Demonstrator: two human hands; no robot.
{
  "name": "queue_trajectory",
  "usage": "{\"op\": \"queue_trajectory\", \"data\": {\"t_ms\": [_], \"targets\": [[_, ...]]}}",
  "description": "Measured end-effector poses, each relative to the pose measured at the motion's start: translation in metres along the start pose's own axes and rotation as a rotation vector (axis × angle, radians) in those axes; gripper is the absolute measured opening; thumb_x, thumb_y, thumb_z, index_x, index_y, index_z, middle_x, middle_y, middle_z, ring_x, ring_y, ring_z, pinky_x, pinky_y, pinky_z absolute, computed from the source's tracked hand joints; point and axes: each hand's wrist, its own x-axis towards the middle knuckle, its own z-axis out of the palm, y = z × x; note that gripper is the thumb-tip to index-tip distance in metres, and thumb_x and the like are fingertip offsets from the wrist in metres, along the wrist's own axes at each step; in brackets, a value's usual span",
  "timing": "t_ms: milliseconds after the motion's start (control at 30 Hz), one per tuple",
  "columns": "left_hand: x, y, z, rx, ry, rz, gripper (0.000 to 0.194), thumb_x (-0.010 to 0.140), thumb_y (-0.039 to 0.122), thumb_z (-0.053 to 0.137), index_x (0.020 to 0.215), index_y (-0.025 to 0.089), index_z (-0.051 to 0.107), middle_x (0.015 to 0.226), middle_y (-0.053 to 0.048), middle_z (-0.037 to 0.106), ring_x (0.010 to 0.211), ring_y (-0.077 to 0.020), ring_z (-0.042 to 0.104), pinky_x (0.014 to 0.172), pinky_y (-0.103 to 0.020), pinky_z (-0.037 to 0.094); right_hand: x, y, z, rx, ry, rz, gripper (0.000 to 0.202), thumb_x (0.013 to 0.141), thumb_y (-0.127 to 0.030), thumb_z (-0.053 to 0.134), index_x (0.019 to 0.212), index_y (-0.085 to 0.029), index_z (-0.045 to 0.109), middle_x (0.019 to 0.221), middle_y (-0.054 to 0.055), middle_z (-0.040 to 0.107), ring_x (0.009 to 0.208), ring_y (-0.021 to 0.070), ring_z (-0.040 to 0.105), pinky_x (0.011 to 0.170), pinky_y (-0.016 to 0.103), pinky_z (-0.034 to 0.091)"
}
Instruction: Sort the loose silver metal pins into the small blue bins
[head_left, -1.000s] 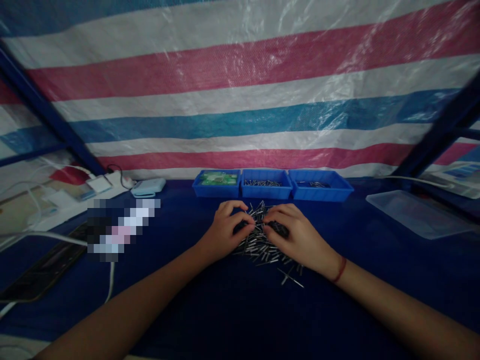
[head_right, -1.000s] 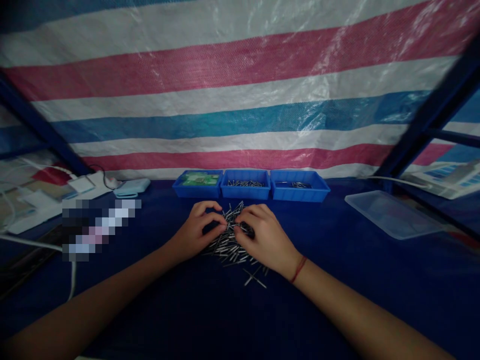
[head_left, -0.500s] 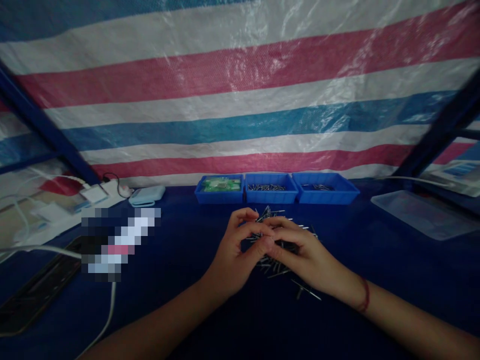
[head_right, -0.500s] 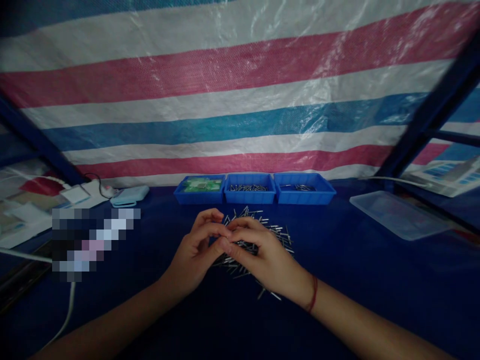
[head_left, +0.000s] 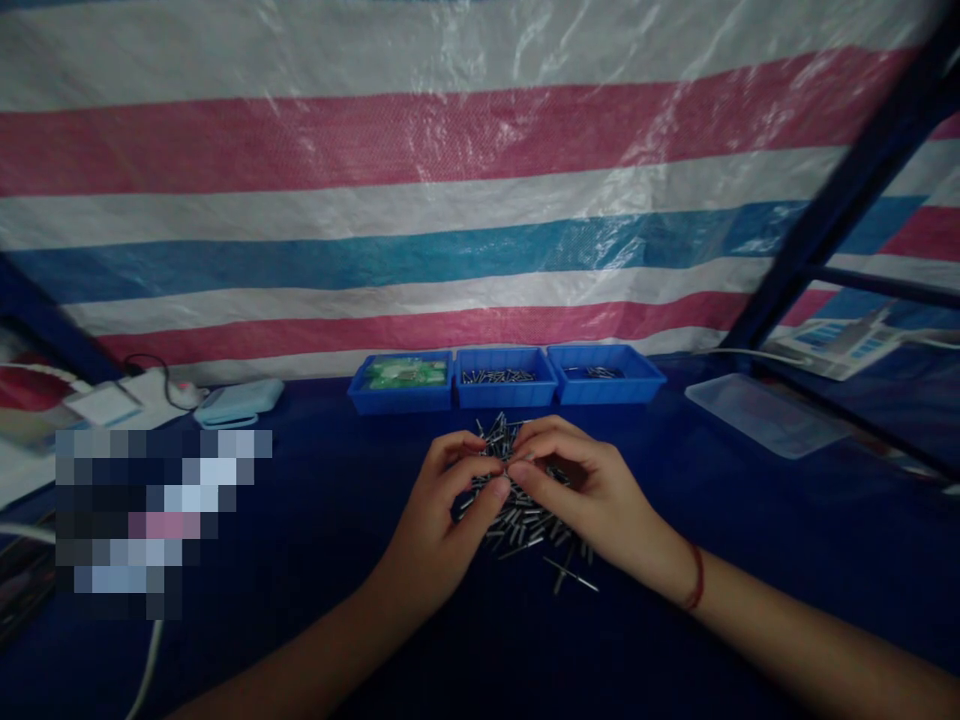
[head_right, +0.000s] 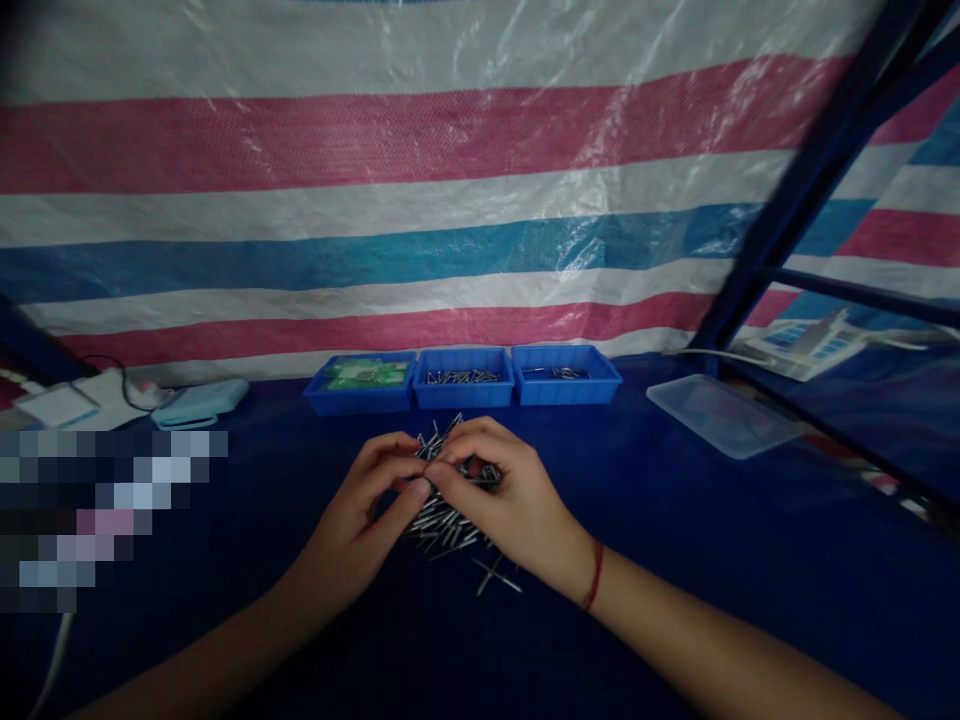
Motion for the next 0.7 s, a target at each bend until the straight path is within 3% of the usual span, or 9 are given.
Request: {"op": "queue_trajectory", "data": {"t_ms": [700], "targets": [[0.0013, 0.0030, -0.0015, -0.022, -0.026, -0.021, 0.008, 0.086, 0.025, 0.053, 0.091, 0.024, 0.060, 0.109, -0.005, 0.047, 0.099, -0.0193, 0.052, 0.079, -0.036, 0.048, -0.0051, -0.0020, 0.0011, 0.004, 0.012, -0.010, 0.009, 0.081, -0.018, 0.061, 0.087, -0.024, 0.063, 0.088, 0.001, 0.058, 0.083, 0.0140, 0.059, 0.070, 0.030, 0.049]]}}
